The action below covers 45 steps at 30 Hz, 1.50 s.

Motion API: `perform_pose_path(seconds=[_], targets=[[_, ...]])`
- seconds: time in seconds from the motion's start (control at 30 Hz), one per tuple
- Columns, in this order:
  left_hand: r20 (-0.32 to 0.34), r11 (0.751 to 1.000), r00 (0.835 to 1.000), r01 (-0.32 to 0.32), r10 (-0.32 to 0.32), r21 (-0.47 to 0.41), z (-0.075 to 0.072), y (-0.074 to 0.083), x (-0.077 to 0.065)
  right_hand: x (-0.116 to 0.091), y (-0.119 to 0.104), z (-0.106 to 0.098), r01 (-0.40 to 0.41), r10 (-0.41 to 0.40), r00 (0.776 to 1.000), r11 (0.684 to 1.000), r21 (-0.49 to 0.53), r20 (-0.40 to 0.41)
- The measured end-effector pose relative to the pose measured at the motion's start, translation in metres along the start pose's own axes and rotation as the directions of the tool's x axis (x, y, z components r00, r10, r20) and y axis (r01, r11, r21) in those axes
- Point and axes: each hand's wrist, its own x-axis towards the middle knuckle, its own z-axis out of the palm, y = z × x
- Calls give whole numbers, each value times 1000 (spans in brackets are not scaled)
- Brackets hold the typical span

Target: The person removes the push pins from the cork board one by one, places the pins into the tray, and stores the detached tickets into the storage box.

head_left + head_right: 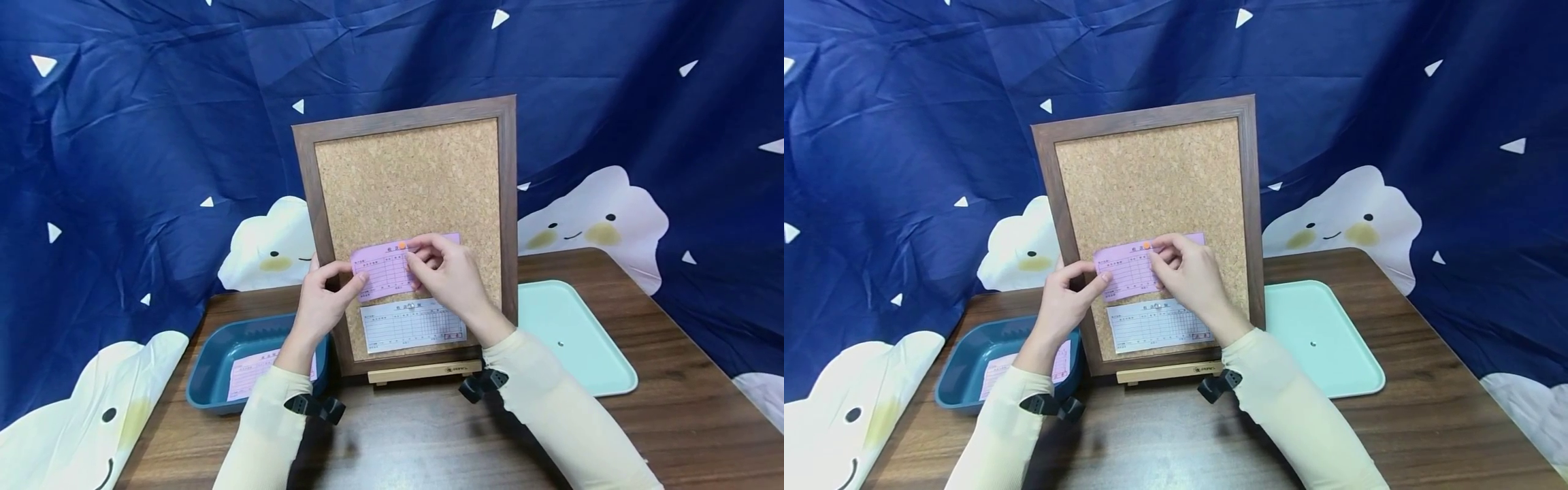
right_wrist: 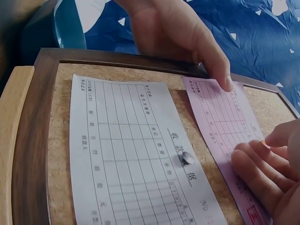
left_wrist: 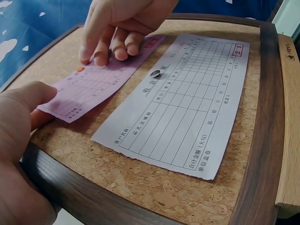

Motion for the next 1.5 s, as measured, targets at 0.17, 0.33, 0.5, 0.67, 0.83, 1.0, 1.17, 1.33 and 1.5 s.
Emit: perform_pose_path(seconds=[0.17,0.33,0.5,0.67,0.83,1.0,1.17,1.33,1.5], targets=[[3,1000,1000,15,-15,-13,1,1,0,0,-1,4,4,-4,1000,1000,23,-20],[7,999,1000,30,-30,-17,2,2,1,1,-2,10,64,-64,995,998,-5,-74],[-1,999,999,39,-39,-19,3,2,1,1,-2,16,91,-95,989,995,-38,-117],[0,999,999,36,-36,-1,4,2,1,1,-4,19,69,-74,985,997,-38,-156],[-8,999,999,45,-45,-2,3,4,1,2,-5,21,81,-96,978,993,-87,-187],[-13,998,998,57,-57,8,2,3,0,4,-6,24,115,-145,967,982,-150,-208],[-13,998,998,57,-56,7,3,4,0,4,-7,26,130,-181,957,966,-222,-228],[-20,998,998,63,-63,12,2,4,-1,5,-9,28,119,-183,955,958,-262,-234],[-19,998,998,56,-55,14,3,4,0,5,-9,28,90,-155,959,961,-260,-239]])
